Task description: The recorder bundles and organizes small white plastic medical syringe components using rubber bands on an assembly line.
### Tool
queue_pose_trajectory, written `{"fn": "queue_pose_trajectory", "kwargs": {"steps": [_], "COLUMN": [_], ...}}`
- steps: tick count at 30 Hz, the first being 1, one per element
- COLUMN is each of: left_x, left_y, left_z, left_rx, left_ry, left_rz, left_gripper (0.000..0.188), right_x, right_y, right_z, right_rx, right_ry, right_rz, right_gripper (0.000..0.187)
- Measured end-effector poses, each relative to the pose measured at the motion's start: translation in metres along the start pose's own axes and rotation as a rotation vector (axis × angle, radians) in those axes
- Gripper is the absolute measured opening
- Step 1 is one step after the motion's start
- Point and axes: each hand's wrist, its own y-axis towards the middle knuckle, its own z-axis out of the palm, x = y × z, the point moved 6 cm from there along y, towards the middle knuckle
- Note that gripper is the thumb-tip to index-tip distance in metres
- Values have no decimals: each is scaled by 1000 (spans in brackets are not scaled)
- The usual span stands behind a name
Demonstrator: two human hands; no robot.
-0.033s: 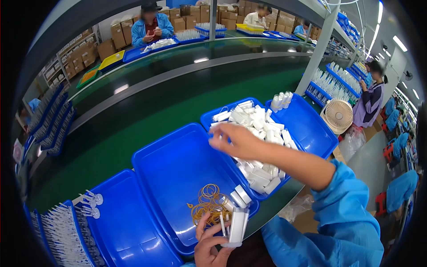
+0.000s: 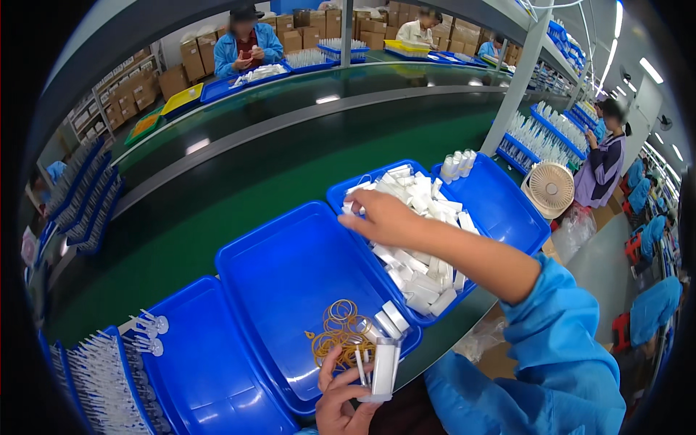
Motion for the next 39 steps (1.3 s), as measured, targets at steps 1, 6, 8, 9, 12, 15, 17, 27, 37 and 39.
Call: {"fn": "queue_pose_trajectory", "kwargs": {"steps": [1,6,8,9,12,15,17,27,37,39], "left_x": [2,6,3,1,-2,-12,-16,-15,-15,-9], "left_y": [-4,-19,-19,-20,-17,-10,-7,-1,4,4], "left_z": [-2,-16,-22,-24,-26,-27,-27,-9,-4,-3], "left_rx": [-28,-180,-221,-231,-241,-173,-210,-78,-40,-20], "left_ry": [-64,-116,-70,-45,33,245,261,192,282,288], "left_rz": [-52,-222,-245,-213,-65,105,113,57,134,89], "left_gripper": [20,25,23,21,14,11,9,5,5,4], "right_x": [-15,-35,-34,-36,-41,-13,15,67,74,87], "right_y": [15,33,32,31,20,-8,-35,-113,-112,-112], "right_z": [9,50,52,54,48,22,20,41,7,-11], "right_rx": [118,320,321,283,146,50,321,712,537,499], "right_ry": [-87,-340,-332,-323,-218,138,573,1637,746,437], "right_rz": [144,355,388,356,201,-15,314,505,-92,-259], "right_gripper": [44,47,45,40,29,19,14,18,16,17]}}
